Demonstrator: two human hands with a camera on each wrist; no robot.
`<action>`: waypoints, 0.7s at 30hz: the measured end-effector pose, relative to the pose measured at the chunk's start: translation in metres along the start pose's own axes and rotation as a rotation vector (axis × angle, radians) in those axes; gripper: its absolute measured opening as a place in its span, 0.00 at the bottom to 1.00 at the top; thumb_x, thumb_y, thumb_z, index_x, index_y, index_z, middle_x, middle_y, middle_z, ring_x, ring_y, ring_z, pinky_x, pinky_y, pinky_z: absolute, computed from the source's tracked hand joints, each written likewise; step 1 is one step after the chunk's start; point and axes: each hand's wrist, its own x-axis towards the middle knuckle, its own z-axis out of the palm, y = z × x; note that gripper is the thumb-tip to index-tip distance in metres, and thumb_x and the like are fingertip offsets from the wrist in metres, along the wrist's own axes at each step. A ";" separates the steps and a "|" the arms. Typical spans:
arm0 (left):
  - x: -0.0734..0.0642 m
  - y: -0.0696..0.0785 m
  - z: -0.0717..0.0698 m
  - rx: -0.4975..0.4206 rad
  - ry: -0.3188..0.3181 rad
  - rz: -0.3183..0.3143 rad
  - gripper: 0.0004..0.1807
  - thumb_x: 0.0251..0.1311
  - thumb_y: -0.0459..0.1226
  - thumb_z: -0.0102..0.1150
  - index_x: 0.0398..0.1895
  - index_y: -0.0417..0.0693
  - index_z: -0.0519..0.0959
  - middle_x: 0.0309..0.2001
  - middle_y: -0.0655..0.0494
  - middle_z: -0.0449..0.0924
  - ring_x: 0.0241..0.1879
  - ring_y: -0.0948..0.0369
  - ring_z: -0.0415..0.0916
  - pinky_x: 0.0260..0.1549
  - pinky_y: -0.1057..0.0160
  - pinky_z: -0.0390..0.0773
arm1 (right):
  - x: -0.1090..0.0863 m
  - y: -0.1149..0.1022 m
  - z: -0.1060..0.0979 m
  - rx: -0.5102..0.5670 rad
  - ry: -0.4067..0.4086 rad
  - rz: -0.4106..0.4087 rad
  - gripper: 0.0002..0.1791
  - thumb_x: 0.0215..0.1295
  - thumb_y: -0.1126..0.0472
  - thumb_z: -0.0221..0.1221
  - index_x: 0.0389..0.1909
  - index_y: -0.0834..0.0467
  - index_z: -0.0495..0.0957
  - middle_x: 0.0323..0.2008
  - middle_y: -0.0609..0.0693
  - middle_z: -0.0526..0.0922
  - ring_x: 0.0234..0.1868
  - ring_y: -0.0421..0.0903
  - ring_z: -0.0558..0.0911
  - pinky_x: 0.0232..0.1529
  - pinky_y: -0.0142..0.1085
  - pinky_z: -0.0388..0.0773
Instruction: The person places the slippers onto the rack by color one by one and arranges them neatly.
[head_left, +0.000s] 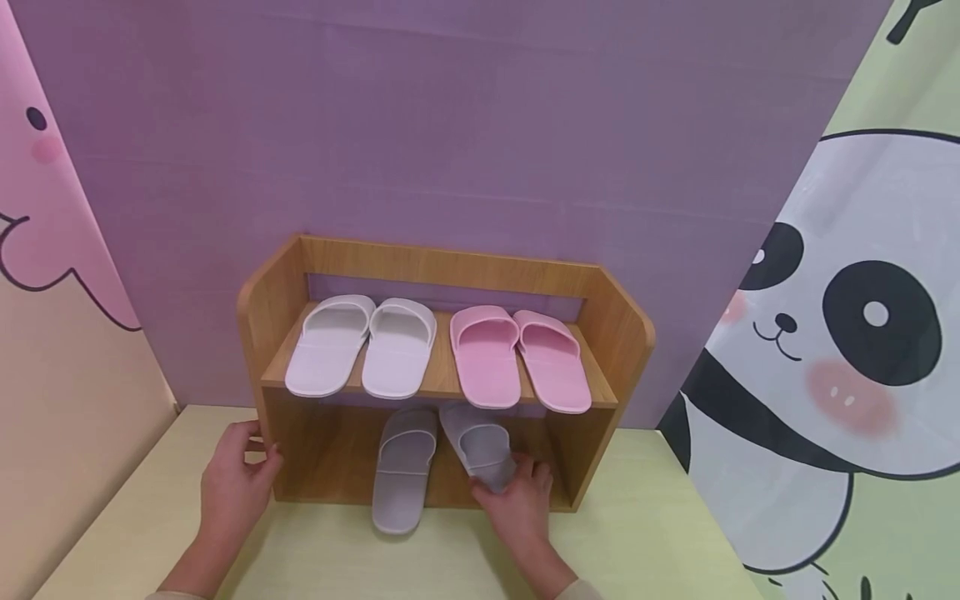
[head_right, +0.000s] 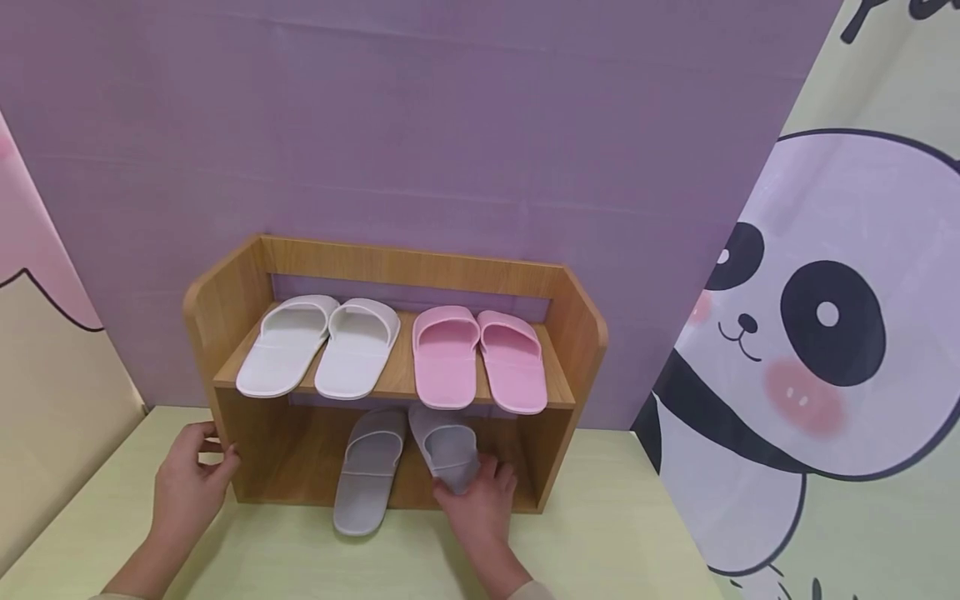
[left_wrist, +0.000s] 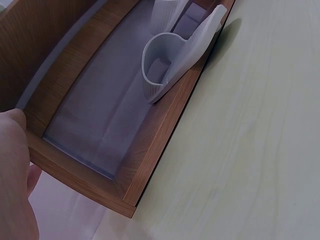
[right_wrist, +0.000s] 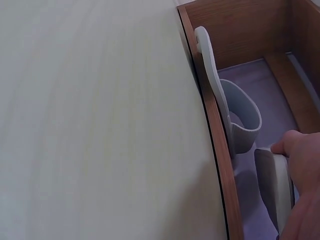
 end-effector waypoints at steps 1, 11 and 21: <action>0.000 0.000 0.000 -0.001 0.000 0.002 0.20 0.63 0.24 0.72 0.55 0.38 0.77 0.49 0.46 0.81 0.42 0.45 0.88 0.35 0.81 0.77 | 0.000 0.000 0.000 -0.005 0.011 -0.012 0.43 0.44 0.46 0.81 0.53 0.70 0.77 0.45 0.66 0.75 0.48 0.66 0.75 0.49 0.61 0.76; 0.000 0.002 0.000 0.004 -0.001 -0.011 0.20 0.64 0.24 0.72 0.56 0.38 0.77 0.49 0.46 0.81 0.43 0.44 0.88 0.35 0.76 0.82 | -0.001 0.000 0.005 -0.067 0.038 -0.034 0.42 0.42 0.44 0.82 0.51 0.68 0.78 0.42 0.67 0.76 0.43 0.67 0.77 0.42 0.58 0.77; 0.001 0.004 -0.001 0.012 -0.016 -0.021 0.20 0.64 0.25 0.72 0.57 0.38 0.77 0.50 0.46 0.81 0.44 0.46 0.87 0.36 0.75 0.82 | 0.001 -0.003 0.013 -0.111 0.001 0.005 0.44 0.42 0.42 0.83 0.50 0.69 0.76 0.43 0.71 0.75 0.45 0.71 0.77 0.44 0.62 0.79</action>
